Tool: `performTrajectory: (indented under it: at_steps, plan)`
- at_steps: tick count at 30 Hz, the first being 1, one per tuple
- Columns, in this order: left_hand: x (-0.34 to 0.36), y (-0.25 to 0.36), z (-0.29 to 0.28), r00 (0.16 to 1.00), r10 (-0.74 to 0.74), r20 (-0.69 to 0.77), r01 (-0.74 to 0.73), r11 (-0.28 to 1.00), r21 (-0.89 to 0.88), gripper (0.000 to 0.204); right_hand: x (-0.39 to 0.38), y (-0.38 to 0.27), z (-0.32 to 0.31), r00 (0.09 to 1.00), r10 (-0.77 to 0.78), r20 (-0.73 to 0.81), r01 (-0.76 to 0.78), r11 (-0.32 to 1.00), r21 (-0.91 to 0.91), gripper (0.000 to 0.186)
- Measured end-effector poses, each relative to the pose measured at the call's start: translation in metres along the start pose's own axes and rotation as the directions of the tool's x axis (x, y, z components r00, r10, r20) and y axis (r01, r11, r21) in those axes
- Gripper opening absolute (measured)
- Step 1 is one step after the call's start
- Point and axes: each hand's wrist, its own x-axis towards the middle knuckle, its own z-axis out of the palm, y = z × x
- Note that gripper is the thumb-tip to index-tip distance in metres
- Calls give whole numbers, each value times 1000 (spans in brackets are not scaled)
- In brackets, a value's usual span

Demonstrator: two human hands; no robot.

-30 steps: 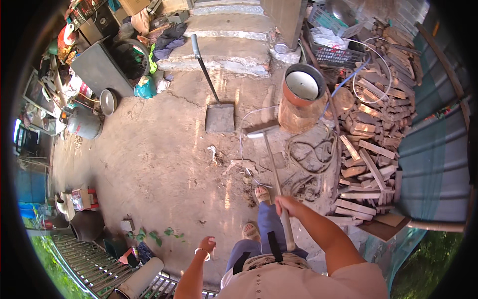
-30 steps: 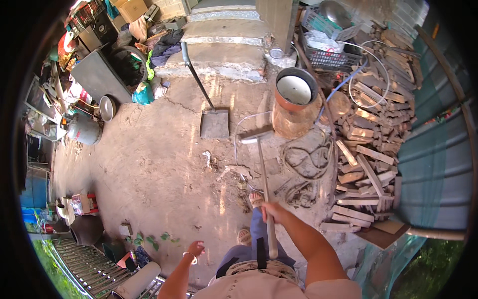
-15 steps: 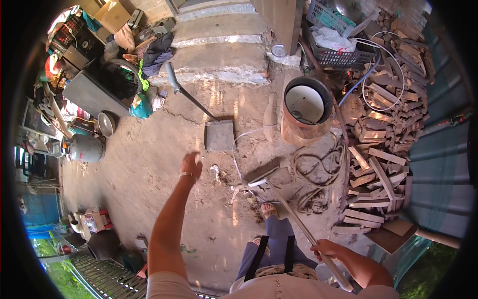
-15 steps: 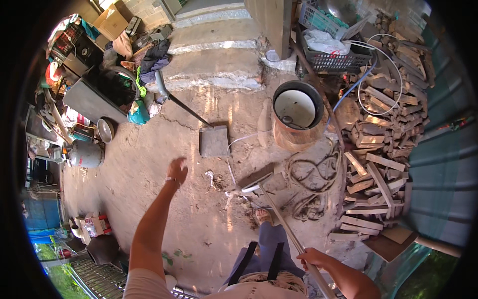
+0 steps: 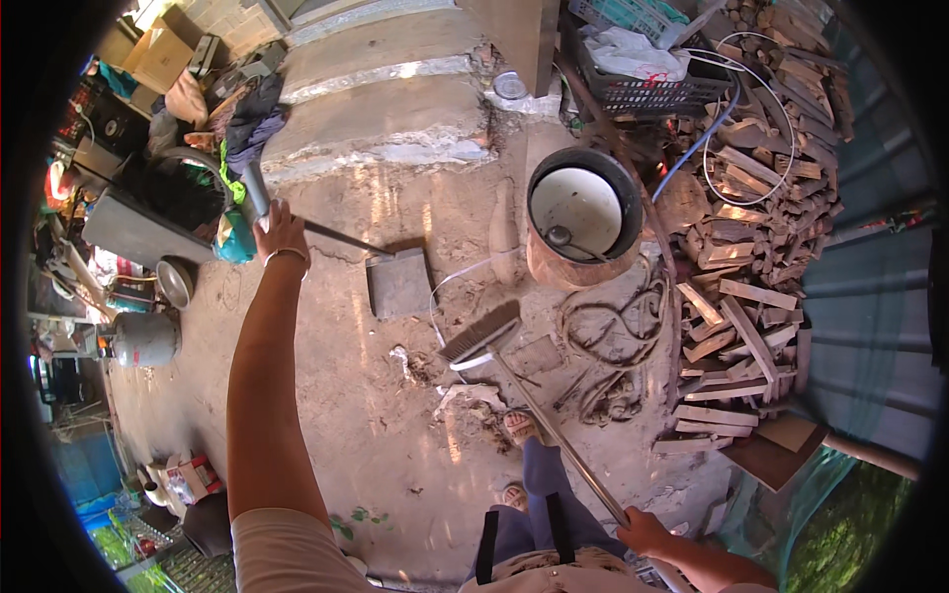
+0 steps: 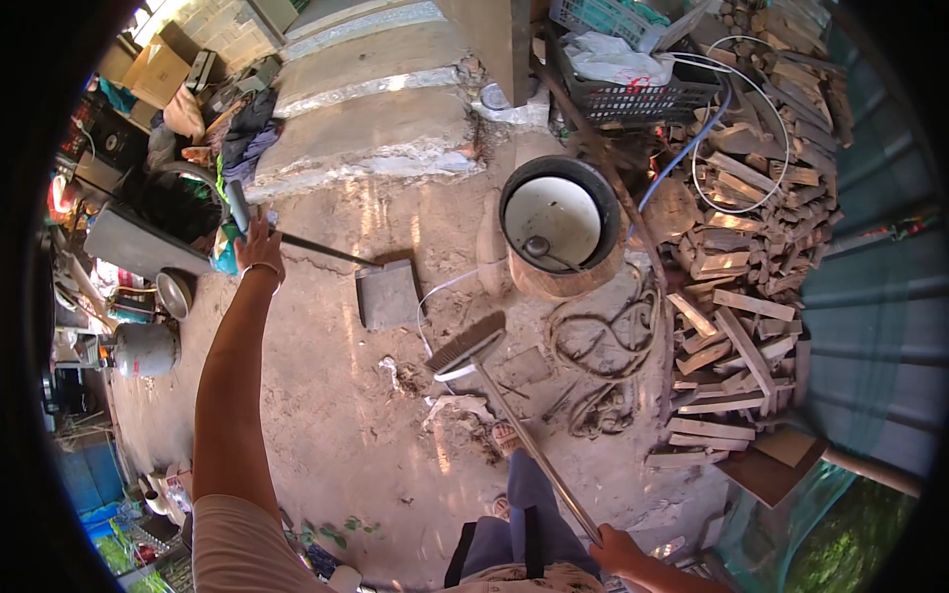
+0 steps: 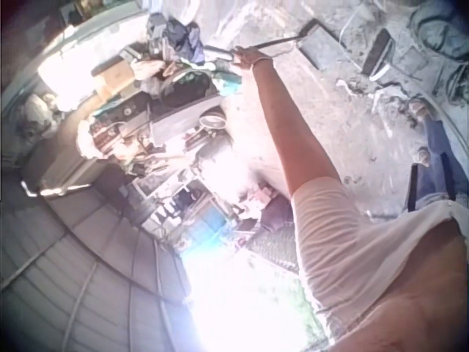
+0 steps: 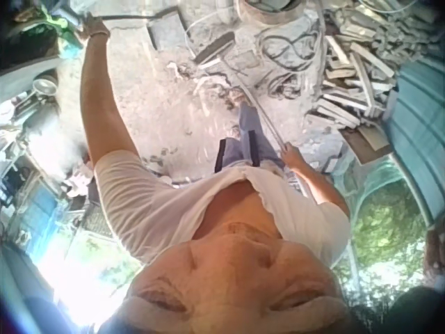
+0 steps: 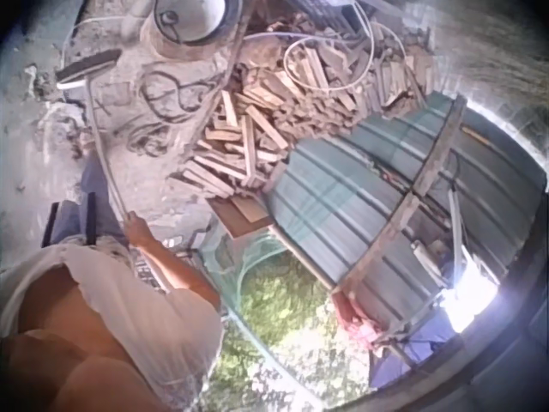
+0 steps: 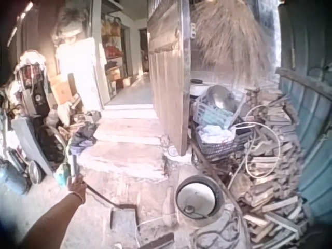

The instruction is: The person sweeps debris from the ground into a dustpan using a broom, empties the dustpan over a railing, and sweeps more debris into the dustpan along the walkway.

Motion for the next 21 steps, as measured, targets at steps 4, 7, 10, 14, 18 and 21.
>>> performTrajectory:
  at_steps: [4,7,10,14,18,21]
  plan:
    - [26,-17,54,978,171,-121,-128,946,299,32,14,-28,-12,994,-97,-40,100,993,58,30]
    - [42,-41,96,970,165,-181,-86,922,378,30,38,-56,-28,999,-52,-7,53,982,182,27]
    - [23,-81,127,980,125,-152,-41,885,463,28,77,-89,-36,996,-88,-31,93,948,303,23]
    - [-67,-122,140,977,206,50,-205,857,472,15,154,-135,-32,983,-161,-84,179,941,286,25]
    - [-175,-144,108,993,84,82,-103,956,275,17,194,-162,0,998,-37,-60,53,955,292,26]
    - [-237,-167,85,914,-117,388,30,974,223,20,172,-150,23,992,14,127,-34,987,158,31]
